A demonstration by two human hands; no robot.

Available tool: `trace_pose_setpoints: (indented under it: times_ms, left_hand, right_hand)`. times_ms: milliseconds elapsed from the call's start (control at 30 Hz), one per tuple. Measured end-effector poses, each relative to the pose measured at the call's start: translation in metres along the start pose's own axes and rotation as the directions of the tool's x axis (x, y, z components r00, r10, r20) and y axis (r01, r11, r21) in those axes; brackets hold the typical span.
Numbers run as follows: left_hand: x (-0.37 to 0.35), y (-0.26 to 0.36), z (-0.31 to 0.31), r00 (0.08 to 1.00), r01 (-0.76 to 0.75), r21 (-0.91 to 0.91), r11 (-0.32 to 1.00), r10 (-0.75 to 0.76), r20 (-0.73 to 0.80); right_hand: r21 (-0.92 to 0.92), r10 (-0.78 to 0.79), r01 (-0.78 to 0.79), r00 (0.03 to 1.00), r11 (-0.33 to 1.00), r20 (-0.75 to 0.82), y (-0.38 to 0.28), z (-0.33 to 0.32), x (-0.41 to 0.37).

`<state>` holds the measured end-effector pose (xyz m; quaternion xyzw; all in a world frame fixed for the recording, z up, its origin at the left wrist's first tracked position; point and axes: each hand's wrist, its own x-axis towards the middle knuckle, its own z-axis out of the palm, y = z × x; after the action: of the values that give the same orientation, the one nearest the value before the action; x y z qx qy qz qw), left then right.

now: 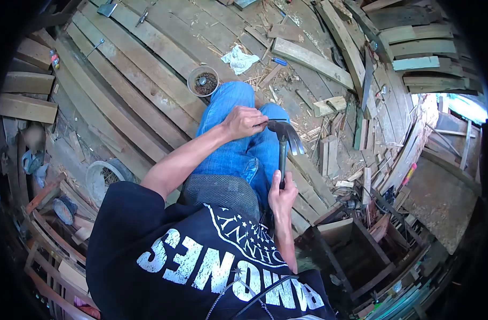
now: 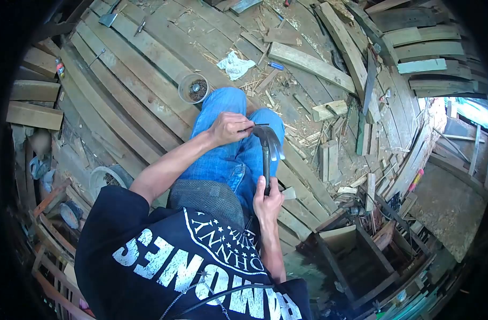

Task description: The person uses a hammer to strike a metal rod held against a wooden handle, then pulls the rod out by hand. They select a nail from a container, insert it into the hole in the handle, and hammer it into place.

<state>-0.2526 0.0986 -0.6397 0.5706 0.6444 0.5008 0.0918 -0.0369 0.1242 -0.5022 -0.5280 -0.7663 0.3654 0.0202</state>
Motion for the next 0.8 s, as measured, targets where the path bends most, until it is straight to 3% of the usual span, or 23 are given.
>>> trace_pose_setpoints:
  times_ms: [133,200,400,800]
  left_hand:
    - [0.001,0.002,0.003,0.999,-0.02,0.0,1.0,0.02,-0.035]
    - [0.001,0.0,0.002,0.999,-0.013,-0.013,1.0,0.012,-0.037]
    - [0.0,-0.002,0.004,0.998,-0.032,-0.012,0.999,0.031,-0.049]
    - [0.001,-0.001,0.002,0.999,-0.013,-0.021,1.0,0.012,-0.037]
  right_hand:
    - [-0.033,0.054,-0.053,0.998,0.998,0.021,0.001,-0.001,-0.002]
    - [0.002,-0.024,0.024,0.998,1.0,-0.053,0.007,0.003,-0.001]
    - [-0.018,0.027,-0.027,1.0,0.999,0.003,0.002,0.002,0.0]
    - [0.068,-0.043,0.047,0.998,0.997,-0.053,0.018,0.0,-0.006]
